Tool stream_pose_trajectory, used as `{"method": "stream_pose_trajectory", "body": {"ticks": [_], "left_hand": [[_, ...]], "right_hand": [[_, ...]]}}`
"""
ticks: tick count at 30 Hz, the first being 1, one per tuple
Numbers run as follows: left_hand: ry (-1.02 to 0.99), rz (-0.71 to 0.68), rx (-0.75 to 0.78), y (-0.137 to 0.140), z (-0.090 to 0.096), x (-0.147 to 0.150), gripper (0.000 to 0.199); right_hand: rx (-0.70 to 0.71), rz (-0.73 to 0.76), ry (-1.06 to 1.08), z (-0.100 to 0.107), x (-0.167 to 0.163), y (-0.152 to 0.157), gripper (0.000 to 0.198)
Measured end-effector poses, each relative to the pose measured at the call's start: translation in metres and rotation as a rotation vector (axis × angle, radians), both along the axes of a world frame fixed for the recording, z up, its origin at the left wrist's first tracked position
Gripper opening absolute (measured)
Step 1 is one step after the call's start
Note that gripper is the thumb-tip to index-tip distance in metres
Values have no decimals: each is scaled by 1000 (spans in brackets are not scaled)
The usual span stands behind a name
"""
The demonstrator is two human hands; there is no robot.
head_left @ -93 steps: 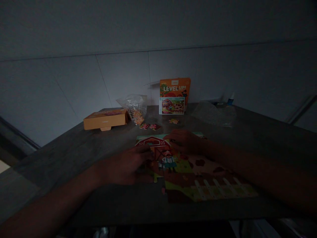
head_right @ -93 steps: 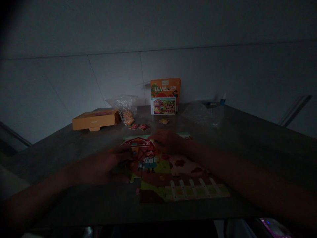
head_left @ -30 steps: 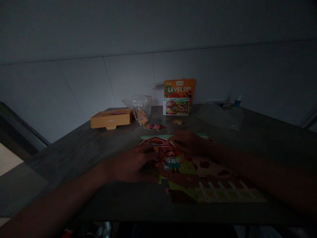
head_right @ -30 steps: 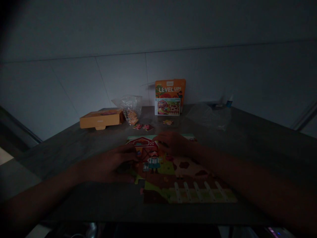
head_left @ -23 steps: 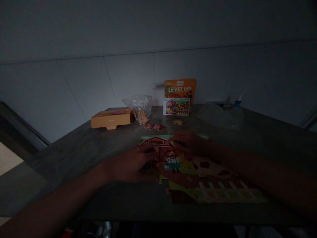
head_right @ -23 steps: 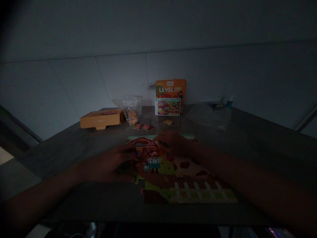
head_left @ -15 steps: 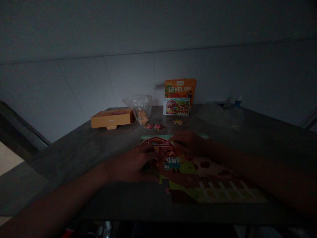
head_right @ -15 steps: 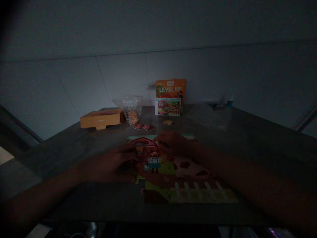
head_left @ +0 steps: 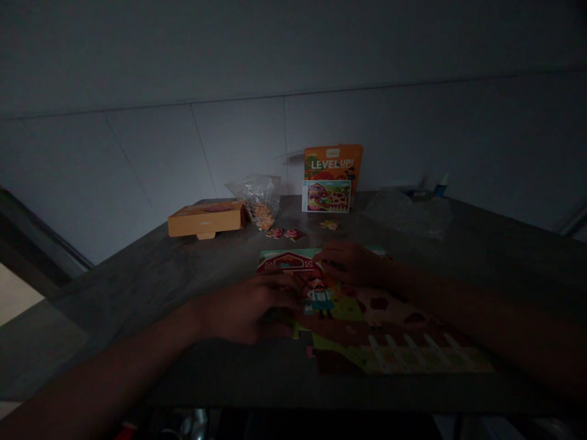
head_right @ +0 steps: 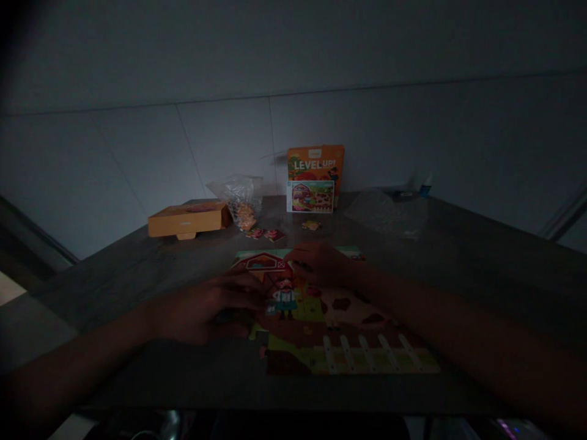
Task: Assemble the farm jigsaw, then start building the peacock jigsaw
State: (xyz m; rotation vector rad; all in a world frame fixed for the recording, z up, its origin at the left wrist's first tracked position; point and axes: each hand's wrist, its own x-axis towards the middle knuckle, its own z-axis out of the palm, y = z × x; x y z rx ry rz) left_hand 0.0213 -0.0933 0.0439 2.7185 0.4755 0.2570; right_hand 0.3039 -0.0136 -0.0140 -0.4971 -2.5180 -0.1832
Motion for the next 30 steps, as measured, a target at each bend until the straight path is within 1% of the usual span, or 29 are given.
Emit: {"method": "stream_pose_trajectory", "body": {"ticks": [4, 8, 14, 18, 22, 27, 30], "left_hand": [[-30, -15, -8, 1, -2, -1, 33], [-38, -20, -16, 2, -3, -1, 33], [-26, -12, 21, 2, -3, 1, 32], [-41, -18, 9, 1, -3, 2, 30], [-42, -2, 3, 1, -3, 3, 31], [-29, 6, 20, 0, -3, 4, 28], [-41, -5, 12, 0, -3, 5, 30]], "right_hand": [[15, 8, 7, -1, 1, 2, 24], [1, 13, -5, 0, 0, 1, 23], [6, 14, 2, 1, 0, 0, 24], [16, 17, -2, 1, 0, 1, 24], [4, 4, 5, 1, 0, 1, 24], [20, 5, 61, 2, 1, 3, 22], [10, -25, 63, 5, 2, 1, 21]]}}
